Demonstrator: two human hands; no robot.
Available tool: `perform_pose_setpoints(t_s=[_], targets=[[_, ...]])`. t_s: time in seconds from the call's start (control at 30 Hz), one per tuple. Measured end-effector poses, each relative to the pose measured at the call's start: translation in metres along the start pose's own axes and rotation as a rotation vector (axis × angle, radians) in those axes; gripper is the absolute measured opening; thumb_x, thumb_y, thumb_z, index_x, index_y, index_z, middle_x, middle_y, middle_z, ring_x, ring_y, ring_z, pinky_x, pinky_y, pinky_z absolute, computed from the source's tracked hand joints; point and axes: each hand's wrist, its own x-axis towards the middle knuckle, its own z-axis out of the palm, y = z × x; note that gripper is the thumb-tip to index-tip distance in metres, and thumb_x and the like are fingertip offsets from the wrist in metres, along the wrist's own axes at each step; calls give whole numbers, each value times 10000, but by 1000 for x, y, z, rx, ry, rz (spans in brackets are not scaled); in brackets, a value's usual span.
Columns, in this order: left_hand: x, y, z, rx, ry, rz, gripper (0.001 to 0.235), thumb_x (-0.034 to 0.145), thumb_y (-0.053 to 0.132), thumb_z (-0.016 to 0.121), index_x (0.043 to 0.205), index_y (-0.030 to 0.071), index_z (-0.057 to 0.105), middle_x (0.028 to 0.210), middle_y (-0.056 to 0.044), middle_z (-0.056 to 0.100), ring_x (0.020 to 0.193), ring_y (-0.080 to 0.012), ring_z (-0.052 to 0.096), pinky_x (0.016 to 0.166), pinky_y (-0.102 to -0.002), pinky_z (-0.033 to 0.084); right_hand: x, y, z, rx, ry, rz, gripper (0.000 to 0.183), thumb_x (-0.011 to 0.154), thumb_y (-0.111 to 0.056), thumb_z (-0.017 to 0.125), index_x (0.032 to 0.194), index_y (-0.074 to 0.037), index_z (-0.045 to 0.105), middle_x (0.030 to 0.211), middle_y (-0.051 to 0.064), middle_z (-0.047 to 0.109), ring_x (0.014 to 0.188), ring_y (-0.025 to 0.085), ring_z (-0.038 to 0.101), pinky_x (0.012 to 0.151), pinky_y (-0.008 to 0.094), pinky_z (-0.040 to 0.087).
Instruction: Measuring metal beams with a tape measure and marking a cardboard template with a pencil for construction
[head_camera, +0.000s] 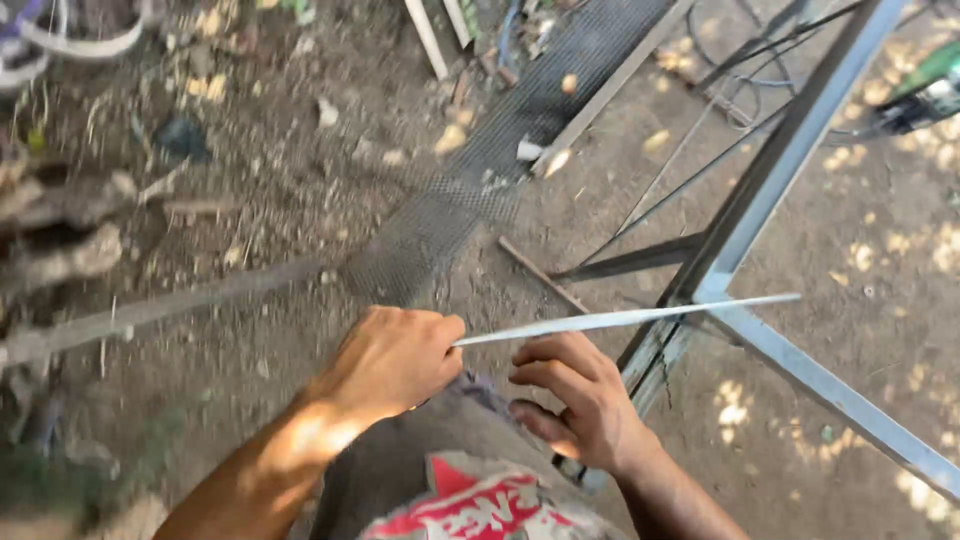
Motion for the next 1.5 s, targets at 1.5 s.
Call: perform_pose_setpoints(t_s=[1.5], targets=[[705, -67, -244, -939, -272, 371, 384, 986, 399, 498, 1088, 128, 750, 789, 34, 677, 704, -79, 592, 685, -247, 479, 348, 504, -230, -7, 252, 391, 208, 1019, -286, 609, 1010, -82, 648, 923, 87, 676, 770, 235, 670, 669, 336, 530]])
